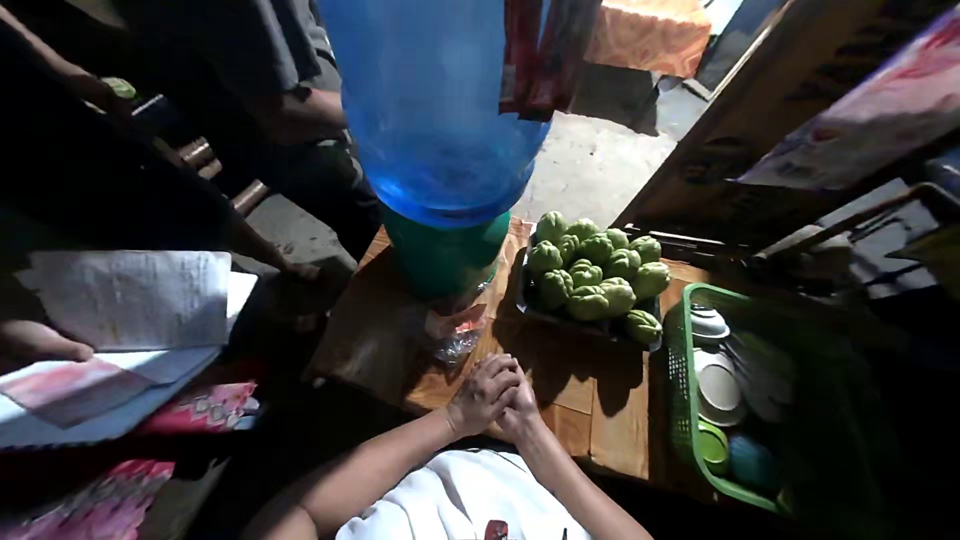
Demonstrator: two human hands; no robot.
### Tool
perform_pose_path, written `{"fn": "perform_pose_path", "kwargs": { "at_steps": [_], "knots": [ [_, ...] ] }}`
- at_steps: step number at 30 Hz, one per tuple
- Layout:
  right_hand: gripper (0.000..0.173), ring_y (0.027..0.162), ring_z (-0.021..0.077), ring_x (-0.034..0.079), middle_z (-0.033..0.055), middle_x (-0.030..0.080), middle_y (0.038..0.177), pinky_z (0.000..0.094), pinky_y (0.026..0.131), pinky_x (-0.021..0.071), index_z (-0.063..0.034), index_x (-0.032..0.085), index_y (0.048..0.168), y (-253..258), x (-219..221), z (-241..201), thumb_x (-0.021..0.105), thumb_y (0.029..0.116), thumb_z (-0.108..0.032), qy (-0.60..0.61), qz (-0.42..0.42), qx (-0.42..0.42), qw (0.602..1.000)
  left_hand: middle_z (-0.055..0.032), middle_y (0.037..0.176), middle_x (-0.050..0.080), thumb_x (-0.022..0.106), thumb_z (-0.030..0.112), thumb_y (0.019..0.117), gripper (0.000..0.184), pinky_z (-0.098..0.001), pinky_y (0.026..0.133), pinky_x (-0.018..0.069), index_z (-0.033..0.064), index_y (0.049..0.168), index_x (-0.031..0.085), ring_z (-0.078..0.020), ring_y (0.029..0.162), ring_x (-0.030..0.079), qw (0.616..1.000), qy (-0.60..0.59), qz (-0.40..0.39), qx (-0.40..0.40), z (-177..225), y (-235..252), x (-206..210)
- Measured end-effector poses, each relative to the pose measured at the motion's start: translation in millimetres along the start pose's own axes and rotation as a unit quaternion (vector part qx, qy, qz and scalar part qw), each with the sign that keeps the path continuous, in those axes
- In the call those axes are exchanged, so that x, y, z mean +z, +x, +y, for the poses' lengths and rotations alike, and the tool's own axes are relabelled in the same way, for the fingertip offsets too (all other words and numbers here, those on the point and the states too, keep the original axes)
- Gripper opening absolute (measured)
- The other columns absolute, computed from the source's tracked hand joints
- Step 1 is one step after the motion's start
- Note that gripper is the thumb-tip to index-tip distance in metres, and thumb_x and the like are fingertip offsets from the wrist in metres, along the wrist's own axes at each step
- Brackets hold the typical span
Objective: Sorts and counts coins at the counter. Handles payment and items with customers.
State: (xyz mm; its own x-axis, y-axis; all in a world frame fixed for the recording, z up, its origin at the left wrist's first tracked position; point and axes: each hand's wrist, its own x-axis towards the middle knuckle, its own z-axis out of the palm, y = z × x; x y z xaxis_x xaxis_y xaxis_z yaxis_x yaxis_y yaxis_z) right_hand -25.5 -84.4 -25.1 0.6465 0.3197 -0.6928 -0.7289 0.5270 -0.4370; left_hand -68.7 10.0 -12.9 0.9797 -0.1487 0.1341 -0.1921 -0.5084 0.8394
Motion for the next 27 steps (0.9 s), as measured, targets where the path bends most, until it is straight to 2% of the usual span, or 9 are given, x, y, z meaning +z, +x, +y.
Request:
{"fn": "perform_pose_path", "kwargs": {
  "at_steps": [3, 5, 7, 10, 15, 19, 22, 24, 27],
  "knots": [
    [0.044, 0.069, 0.0134, 0.066, 0.0057, 0.066, 0.082, 0.0274, 0.062, 0.0569, -0.0078, 0.057, 0.104, 17.6, -15.4, -1.6, 0.026, 0.1122, -0.038, -0.008, 0.010, 0.069, 0.998, -0.0245, 0.135, 0.063, 0.053, 0.021, 0.1016, 0.032, -0.0606, 0.114, 0.0367, 0.0032, 0.118, 0.073, -0.0448, 0.133, 0.054, 0.983, 0.119, 0.109, 0.087, -55.7, 17.4, -2.3],
    [0.045, 0.069, 0.0152, 0.067, 0.0074, 0.068, 0.085, 0.0272, 0.060, 0.0567, -0.0046, 0.061, 0.106, 22.8, -25.1, -3.4, 0.028, 0.1129, -0.034, -0.073, 0.001, 0.096, 0.993, -0.0215, 0.150, 0.052, 0.052, 0.022, 0.1039, 0.041, -0.0607, 0.117, 0.0306, 0.0063, 0.140, 0.061, -0.0418, 0.143, 0.043, 0.978, 0.195, 0.044, -0.055, -64.3, 33.9, -32.4],
    [0.033, 0.069, 0.0141, 0.067, 0.0068, 0.068, 0.087, 0.0267, 0.059, 0.0559, -0.0044, 0.062, 0.109, 25.6, -33.8, -1.8, 0.035, 0.1115, -0.024, -0.114, -0.003, 0.105, 0.988, -0.0207, 0.154, 0.047, 0.049, 0.023, 0.1070, 0.051, -0.0565, 0.115, 0.0368, 0.0089, 0.155, 0.043, -0.0386, 0.141, 0.047, 0.944, 0.214, -0.051, -0.248, -69.6, 51.9, -58.3],
    [0.025, 0.071, 0.0146, 0.067, 0.0065, 0.067, 0.087, 0.0277, 0.060, 0.0560, -0.0055, 0.062, 0.108, 26.0, -40.8, -0.6, 0.042, 0.1093, -0.020, -0.141, -0.006, 0.109, 0.984, -0.0263, 0.139, 0.058, 0.051, 0.020, 0.1064, 0.041, -0.0571, 0.110, 0.0414, -0.0017, 0.141, 0.053, -0.0405, 0.131, 0.055, 0.895, 0.189, -0.139, -0.379, -85.3, 64.7, -80.8],
    [0.040, 0.072, 0.0149, 0.068, 0.0059, 0.069, 0.090, 0.0286, 0.060, 0.0571, -0.0066, 0.061, 0.114, 26.3, -32.8, -1.9, 0.031, 0.1125, -0.033, -0.141, 0.026, 0.076, 0.987, -0.0178, 0.126, 0.067, 0.050, 0.012, 0.1030, 0.030, -0.0510, 0.106, 0.0464, 0.0049, 0.127, 0.067, -0.0324, 0.122, 0.062, 0.938, 0.224, -0.050, -0.258, -40.7, 34.9, -110.4],
    [0.066, 0.087, 0.0171, 0.070, 0.0093, 0.070, 0.108, 0.0306, 0.072, 0.0590, -0.0049, 0.055, 0.129, 30.3, -31.2, -5.1, 0.011, 0.1105, -0.050, -0.163, -0.137, 0.037, 0.976, -0.0143, 0.103, 0.068, 0.046, 0.001, 0.0995, 0.023, -0.0283, 0.090, 0.0509, -0.0076, 0.103, 0.067, -0.0125, 0.095, 0.063, 0.988, -0.083, -0.002, -0.131, -45.1, 0.7, -84.9],
    [0.047, 0.098, 0.0132, 0.069, 0.0059, 0.070, 0.115, 0.0319, 0.085, 0.0585, -0.0045, 0.053, 0.137, 23.9, -19.6, -1.1, 0.032, 0.1089, -0.036, -0.244, -0.286, 0.039, 0.926, -0.0154, 0.107, 0.074, 0.048, 0.000, 0.0988, 0.026, -0.0322, 0.097, 0.0524, -0.0053, 0.103, 0.073, -0.0164, 0.103, 0.069, 0.990, -0.075, -0.003, -0.123, -45.7, -11.9, -61.8],
    [0.039, 0.095, 0.0117, 0.070, 0.0040, 0.071, 0.110, 0.0322, 0.085, 0.0597, -0.0037, 0.046, 0.141, 22.1, -12.0, 4.6, 0.045, 0.1040, -0.017, -0.289, -0.284, 0.071, 0.912, -0.0179, 0.107, 0.073, 0.049, -0.002, 0.0978, 0.026, -0.0335, 0.098, 0.0521, -0.0059, 0.107, 0.073, -0.0199, 0.104, 0.069, 0.990, -0.069, 0.023, -0.123, -43.3, -16.9, -52.9],
    [0.018, 0.076, 0.0102, 0.069, 0.0026, 0.070, 0.088, 0.0286, 0.073, 0.0602, -0.0025, 0.054, 0.120, 20.4, -5.6, 14.0, 0.047, 0.1035, -0.003, -0.298, -0.218, 0.090, 0.925, -0.0229, 0.130, 0.065, 0.049, 0.001, 0.1010, 0.034, -0.0354, 0.109, 0.0460, -0.0055, 0.130, 0.065, -0.0270, 0.123, 0.063, 0.987, -0.041, 0.060, -0.143, -27.3, -30.2, -59.0]
  ]
}}
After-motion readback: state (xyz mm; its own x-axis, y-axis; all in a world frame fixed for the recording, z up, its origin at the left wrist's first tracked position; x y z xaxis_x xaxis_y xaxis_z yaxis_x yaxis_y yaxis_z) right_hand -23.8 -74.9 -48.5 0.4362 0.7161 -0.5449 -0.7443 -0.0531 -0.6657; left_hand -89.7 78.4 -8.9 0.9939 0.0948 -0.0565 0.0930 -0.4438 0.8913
